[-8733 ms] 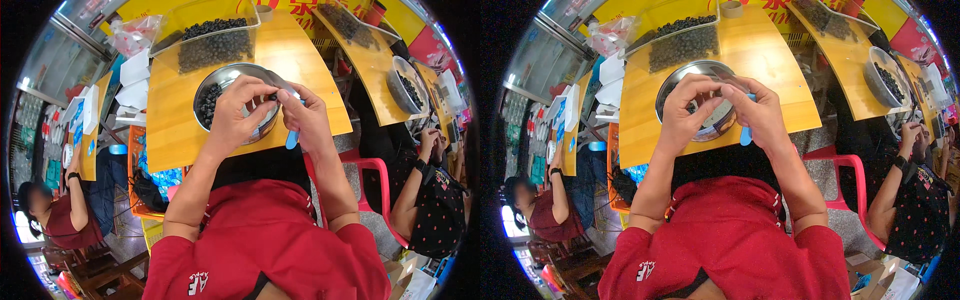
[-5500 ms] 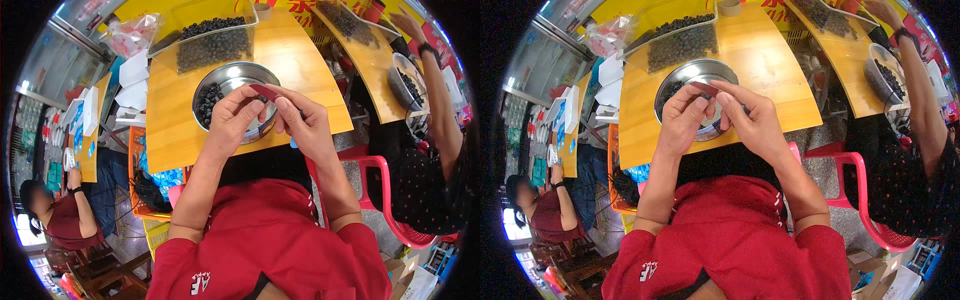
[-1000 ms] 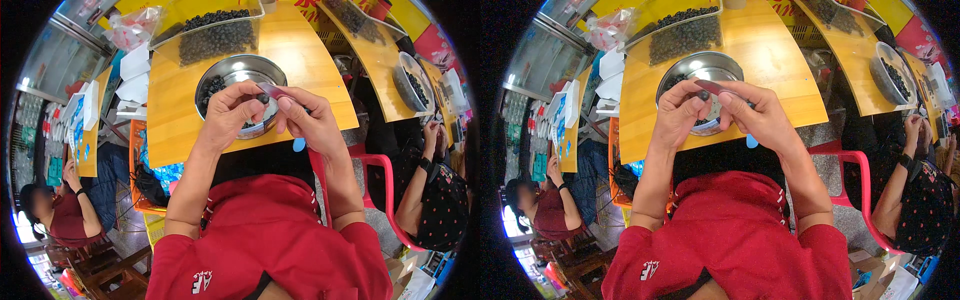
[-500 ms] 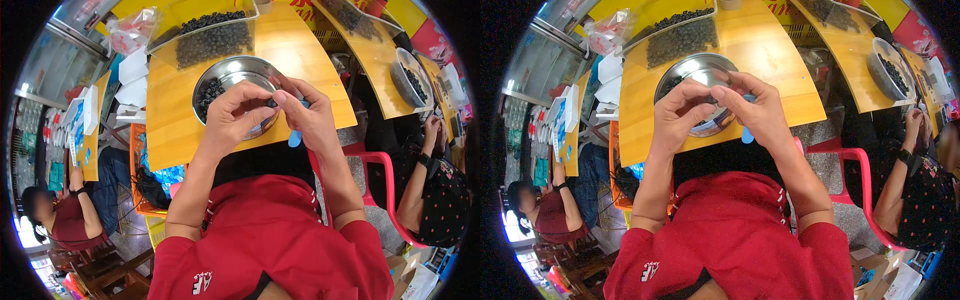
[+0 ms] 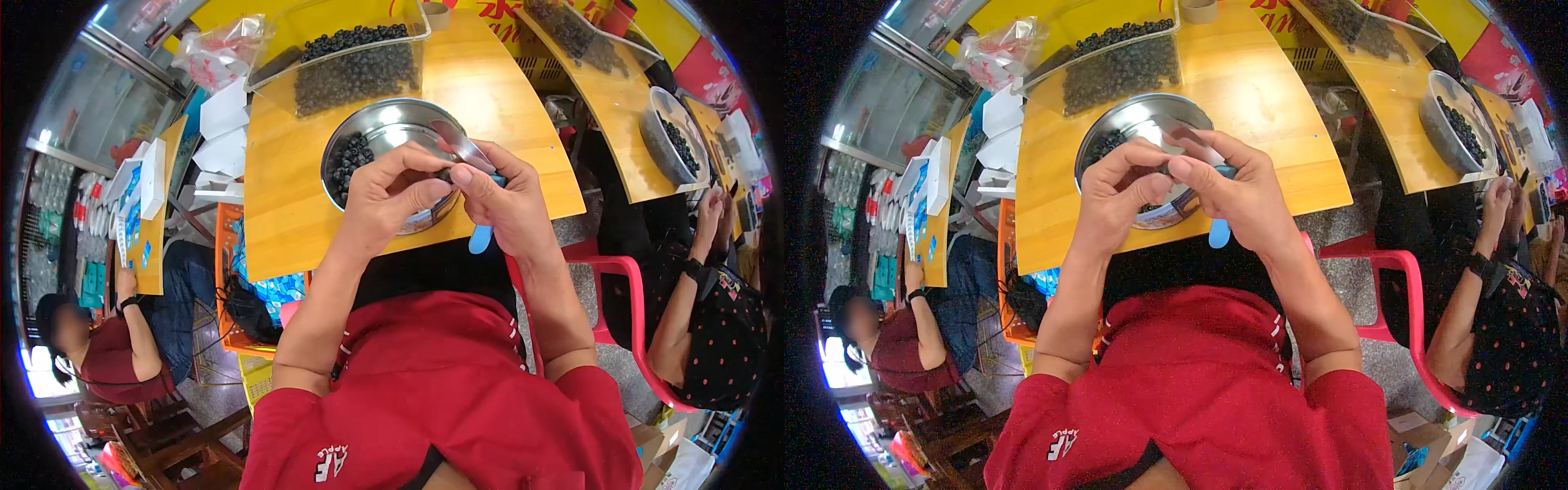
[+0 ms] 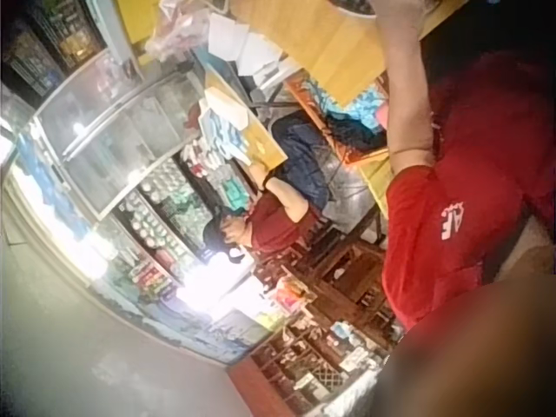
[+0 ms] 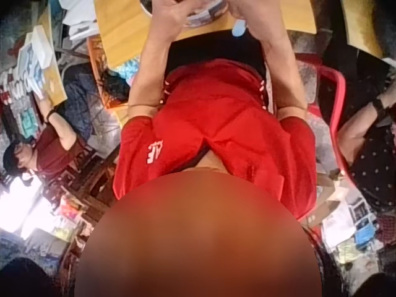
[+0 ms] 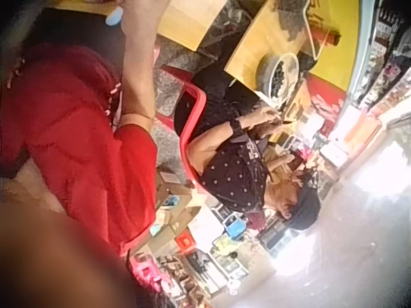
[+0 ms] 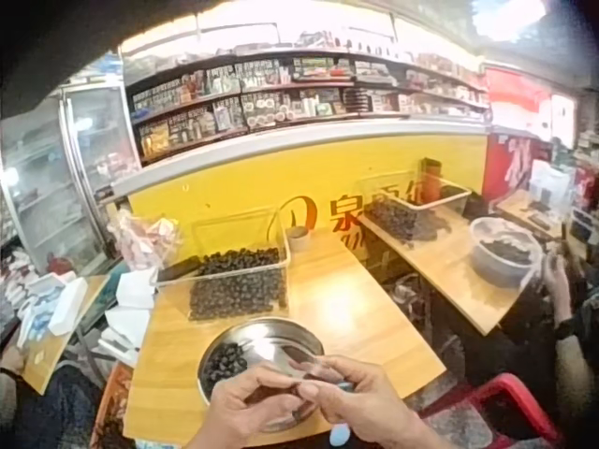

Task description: Trimming small black seeds with a hand-held blade and placing them into a metal bowl.

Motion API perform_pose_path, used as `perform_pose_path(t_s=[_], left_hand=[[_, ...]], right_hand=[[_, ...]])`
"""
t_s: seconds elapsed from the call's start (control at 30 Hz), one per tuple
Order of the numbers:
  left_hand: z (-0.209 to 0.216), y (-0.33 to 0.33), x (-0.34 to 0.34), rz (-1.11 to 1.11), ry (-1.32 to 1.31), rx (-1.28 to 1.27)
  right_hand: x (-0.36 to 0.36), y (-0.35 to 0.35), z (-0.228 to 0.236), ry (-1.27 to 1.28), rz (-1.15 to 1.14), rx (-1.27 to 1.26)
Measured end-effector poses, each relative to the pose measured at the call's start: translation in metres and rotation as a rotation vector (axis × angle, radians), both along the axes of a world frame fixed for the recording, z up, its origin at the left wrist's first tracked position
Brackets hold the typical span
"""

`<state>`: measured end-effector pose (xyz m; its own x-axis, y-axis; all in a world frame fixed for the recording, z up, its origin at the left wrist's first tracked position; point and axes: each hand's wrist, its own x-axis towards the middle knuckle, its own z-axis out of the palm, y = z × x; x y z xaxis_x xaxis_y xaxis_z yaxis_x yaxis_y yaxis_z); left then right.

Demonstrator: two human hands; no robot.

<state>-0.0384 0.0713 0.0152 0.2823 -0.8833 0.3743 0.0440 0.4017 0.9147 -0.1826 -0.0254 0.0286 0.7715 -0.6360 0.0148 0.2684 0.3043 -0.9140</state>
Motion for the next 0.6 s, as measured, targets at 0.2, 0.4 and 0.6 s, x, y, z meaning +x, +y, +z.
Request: perform_pose_path(t_s=[0.2, 0.4, 0.6], left_hand=[[-0.008, -0.003, -0.009, -0.115, 0.362, 0.081], [-0.005, -0.007, -0.007, -0.145, 0.541, 0.114], [0.035, -0.052, 0.073, 0.153, 0.361, 0.067]], right_hand=[[0.0, -0.003, -0.009, -0.063, 0.0, 0.062], [0.0, -0.004, -0.01, -0.087, -0.032, -0.049], [0.002, -0.009, -0.009, -0.045, -0.035, -0.035]])
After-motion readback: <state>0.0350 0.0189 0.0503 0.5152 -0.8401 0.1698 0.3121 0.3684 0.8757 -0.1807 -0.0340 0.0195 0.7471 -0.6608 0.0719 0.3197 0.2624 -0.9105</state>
